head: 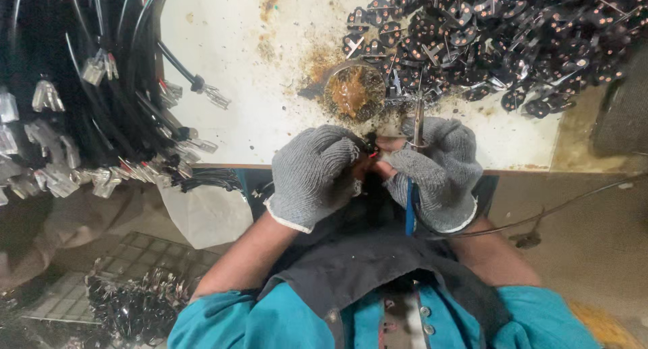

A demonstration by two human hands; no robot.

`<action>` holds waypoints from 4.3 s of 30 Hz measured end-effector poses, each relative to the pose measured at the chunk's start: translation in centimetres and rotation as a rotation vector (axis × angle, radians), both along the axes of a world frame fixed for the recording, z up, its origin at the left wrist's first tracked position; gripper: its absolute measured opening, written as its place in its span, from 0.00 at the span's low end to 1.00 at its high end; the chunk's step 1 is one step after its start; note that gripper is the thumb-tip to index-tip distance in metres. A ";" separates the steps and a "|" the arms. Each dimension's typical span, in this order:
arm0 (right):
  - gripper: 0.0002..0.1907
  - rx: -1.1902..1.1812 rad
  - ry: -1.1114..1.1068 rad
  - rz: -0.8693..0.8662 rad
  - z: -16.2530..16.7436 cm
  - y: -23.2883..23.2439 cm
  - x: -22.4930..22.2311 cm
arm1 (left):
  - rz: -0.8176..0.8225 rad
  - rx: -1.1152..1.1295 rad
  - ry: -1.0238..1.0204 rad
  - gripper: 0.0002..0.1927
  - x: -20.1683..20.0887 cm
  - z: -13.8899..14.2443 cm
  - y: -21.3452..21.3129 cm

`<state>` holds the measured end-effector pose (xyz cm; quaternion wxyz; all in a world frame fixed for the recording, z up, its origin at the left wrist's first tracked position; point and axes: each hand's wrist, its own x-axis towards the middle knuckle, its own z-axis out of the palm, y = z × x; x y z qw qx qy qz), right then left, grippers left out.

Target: The person sits at a workbench and solders the ends of red and black wires, dipping the stripped ends into flux and applying a soldering iron to tin them, placing finished wires aside and picking up the next wire to repeat the process.

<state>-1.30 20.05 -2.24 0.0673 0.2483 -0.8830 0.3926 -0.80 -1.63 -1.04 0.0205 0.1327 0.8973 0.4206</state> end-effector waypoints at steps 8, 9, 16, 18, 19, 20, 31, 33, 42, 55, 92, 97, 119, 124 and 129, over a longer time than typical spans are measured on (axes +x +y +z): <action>0.14 -0.034 0.017 0.004 -0.4 -0.2 0.3 | 0.005 -0.029 0.026 0.11 0.2 -0.4 0.2; 0.13 -0.064 -0.009 0.004 -0.4 -0.2 0.3 | 0.006 -0.043 0.023 0.11 0.2 -0.5 0.2; 0.12 0.046 0.059 0.042 1.3 -0.7 -1.1 | 0.012 -0.097 0.046 0.10 0.3 -0.9 0.6; 0.17 0.069 -0.030 0.060 2.4 0.1 -1.1 | 0.001 -0.087 0.047 0.11 0.3 -0.8 0.6; 0.22 0.080 -0.071 0.069 2.7 0.6 -1.0 | -0.009 -0.095 0.043 0.11 0.3 -0.8 0.6; 0.23 0.045 -0.081 0.097 2.9 1.1 -0.6 | -0.018 -0.103 0.039 0.11 0.3 -0.7 0.5; 0.10 -0.026 0.046 0.264 -5.1 5.7 4.5 | -0.038 -0.041 0.030 0.15 0.0 -0.3 0.0; 0.10 -0.146 -0.542 0.157 -5.9 5.8 5.6 | -0.032 -0.045 0.040 0.15 0.0 -0.4 -0.1; 0.18 0.255 -1.531 0.238 -9.3 5.7 6.8 | -0.055 -0.060 -0.012 0.14 0.0 -0.5 -0.1; 0.20 -0.653 -1.881 -0.190 -7.2 5.0 6.0 | -0.034 -0.056 0.039 0.14 0.1 -0.6 0.0; 0.20 0.310 -1.238 -0.060 -3.1 3.8 3.7 | -0.025 -0.068 0.014 0.14 -0.3 -0.3 0.1; 0.09 0.196 0.055 0.313 -3.1 4.2 2.9 | -0.047 -0.066 0.037 0.14 -0.2 -0.3 0.1; 0.24 -0.623 -0.628 -0.398 4.1 1.8 0.8 | -0.065 -0.061 0.031 0.12 -0.3 -0.4 0.2; 0.20 -0.013 0.045 -0.327 2.4 2.4 -1.8 | -0.050 -0.064 0.049 0.11 -0.4 -0.3 0.5; 0.21 0.170 0.183 -0.120 2.3 3.1 -4.0 | -0.033 -0.091 0.050 0.10 -0.5 -0.3 0.6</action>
